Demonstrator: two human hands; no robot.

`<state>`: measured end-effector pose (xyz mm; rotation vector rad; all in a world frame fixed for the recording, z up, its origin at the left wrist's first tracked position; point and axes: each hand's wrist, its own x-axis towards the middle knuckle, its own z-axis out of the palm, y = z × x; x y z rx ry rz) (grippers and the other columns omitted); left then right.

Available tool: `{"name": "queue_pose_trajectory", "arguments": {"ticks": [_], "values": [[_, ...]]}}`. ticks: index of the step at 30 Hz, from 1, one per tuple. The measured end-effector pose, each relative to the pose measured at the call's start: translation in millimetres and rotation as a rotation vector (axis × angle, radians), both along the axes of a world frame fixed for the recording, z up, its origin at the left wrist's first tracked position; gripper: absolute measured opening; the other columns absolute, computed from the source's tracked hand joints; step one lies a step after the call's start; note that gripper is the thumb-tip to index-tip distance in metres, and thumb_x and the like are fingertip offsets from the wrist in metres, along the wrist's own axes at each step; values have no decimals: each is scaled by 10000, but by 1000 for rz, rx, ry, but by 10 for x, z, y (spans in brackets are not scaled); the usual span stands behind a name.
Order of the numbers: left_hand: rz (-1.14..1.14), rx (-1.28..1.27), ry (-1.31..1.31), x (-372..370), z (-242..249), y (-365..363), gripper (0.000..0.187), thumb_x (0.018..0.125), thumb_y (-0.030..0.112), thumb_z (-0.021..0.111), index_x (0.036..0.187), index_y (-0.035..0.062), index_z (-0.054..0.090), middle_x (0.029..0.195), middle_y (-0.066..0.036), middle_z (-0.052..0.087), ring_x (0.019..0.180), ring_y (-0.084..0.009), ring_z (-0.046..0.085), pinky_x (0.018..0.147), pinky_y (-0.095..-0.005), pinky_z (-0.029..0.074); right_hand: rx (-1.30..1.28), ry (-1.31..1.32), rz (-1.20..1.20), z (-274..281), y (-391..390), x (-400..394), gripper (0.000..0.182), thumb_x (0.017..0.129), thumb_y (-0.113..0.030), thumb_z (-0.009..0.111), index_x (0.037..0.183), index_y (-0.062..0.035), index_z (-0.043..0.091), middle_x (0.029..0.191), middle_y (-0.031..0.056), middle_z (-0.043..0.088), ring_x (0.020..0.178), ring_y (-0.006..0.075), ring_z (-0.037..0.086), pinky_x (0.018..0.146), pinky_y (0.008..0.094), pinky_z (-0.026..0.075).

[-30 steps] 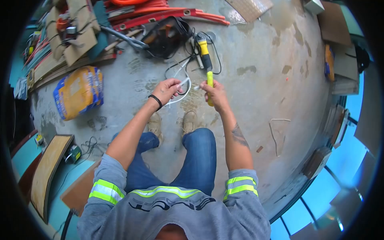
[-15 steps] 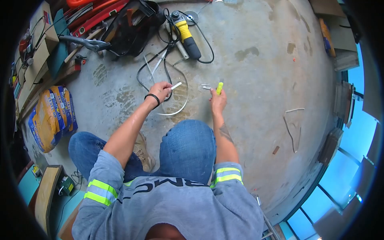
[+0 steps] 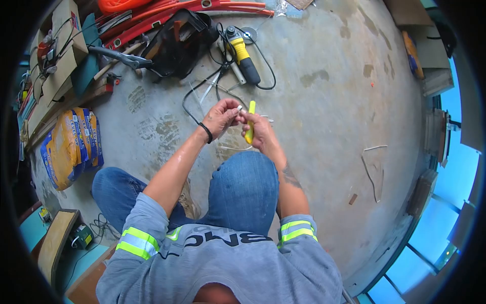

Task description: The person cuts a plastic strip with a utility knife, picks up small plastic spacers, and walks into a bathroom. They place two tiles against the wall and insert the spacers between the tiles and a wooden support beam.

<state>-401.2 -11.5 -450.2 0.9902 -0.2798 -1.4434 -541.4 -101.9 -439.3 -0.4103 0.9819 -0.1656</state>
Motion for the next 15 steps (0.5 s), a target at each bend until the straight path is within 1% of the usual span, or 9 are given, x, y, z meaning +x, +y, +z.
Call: {"name": "queue_pose_trajectory", "arguments": {"ticks": [3, 5, 7, 8, 10, 11, 13, 14, 15], "values": [[-148, 8, -5, 89, 8, 13, 230, 968, 171, 565, 1161, 46, 571, 897, -4, 610, 843, -83, 605, 774, -249, 515, 35, -71, -49, -51, 144, 27, 146, 882, -213, 658, 923, -104, 571, 755, -24, 579, 512, 34, 459, 500, 226, 407], [-156, 37, 10, 84, -10, 54, 245, 971, 185, 561, 1173, 46, 569, 901, 1, 614, 830, -77, 600, 761, -240, 512, 8, -101, -46, -49, 160, 19, 161, 889, -230, 664, 906, -101, 570, 733, -32, 577, 505, 41, 463, 483, 225, 410], [-170, 69, 33, 96, 10, 47, 274, 978, 212, 552, 1197, 48, 567, 910, 10, 621, 804, -65, 592, 736, -221, 506, -180, -43, 1, 26, 173, 51, 208, 918, -284, 626, 918, -79, 593, 718, -31, 565, 500, 58, 478, 478, 228, 410], [-182, 108, -22, 108, 25, 69, 280, 977, 221, 554, 1205, 60, 568, 942, 5, 638, 791, -57, 589, 722, -219, 506, -181, -45, -1, 58, 171, 57, 208, 918, -284, 626, 918, -79, 593, 718, -31, 565, 500, 58, 478, 478, 228, 410], [-113, 120, 36, 113, 1, 113, 281, 975, 222, 558, 1205, 60, 568, 953, 0, 644, 790, -55, 590, 716, -213, 505, -611, 245, 281, 146, 146, 59, 292, 949, -348, 571, 930, -59, 612, 677, -14, 566, 506, 84, 510, 488, 237, 421], [-44, 135, 94, 146, -14, 131, 283, 973, 223, 561, 1205, 61, 568, 964, -6, 649, 788, -53, 592, 711, -208, 504, -614, 238, 283, 214, 128, 21, 292, 949, -348, 571, 930, -59, 612, 677, -14, 566, 506, 84, 510, 488, 237, 421], [-28, 73, 129, 249, -96, 155, 298, 968, 221, 570, 1213, 52, 563, 994, -16, 661, 779, -48, 594, 699, -184, 492, -822, 403, 564, 431, 84, -55, 378, 957, -392, 537, 902, -31, 635, 624, 35, 582, 528, 129, 552, 511, 286, 445], [-34, 71, 138, 282, -84, 156, 303, 964, 220, 577, 1212, 46, 568, 983, -11, 659, 774, -46, 592, 692, -175, 486, -819, 399, 566, 521, 74, -33, 378, 957, -392, 537, 902, -31, 635, 624, 35, 582, 528, 129, 552, 511, 286, 445], [-42, 71, 152, 289, -100, 164, 308, 959, 219, 584, 1211, 41, 573, 972, -6, 657, 769, -43, 589, 685, -165, 480, -935, 424, 665, 623, 67, -23, 387, 949, -391, 547, 869, -23, 637, 609, 67, 587, 538, 158, 569, 525, 317, 449]]}}
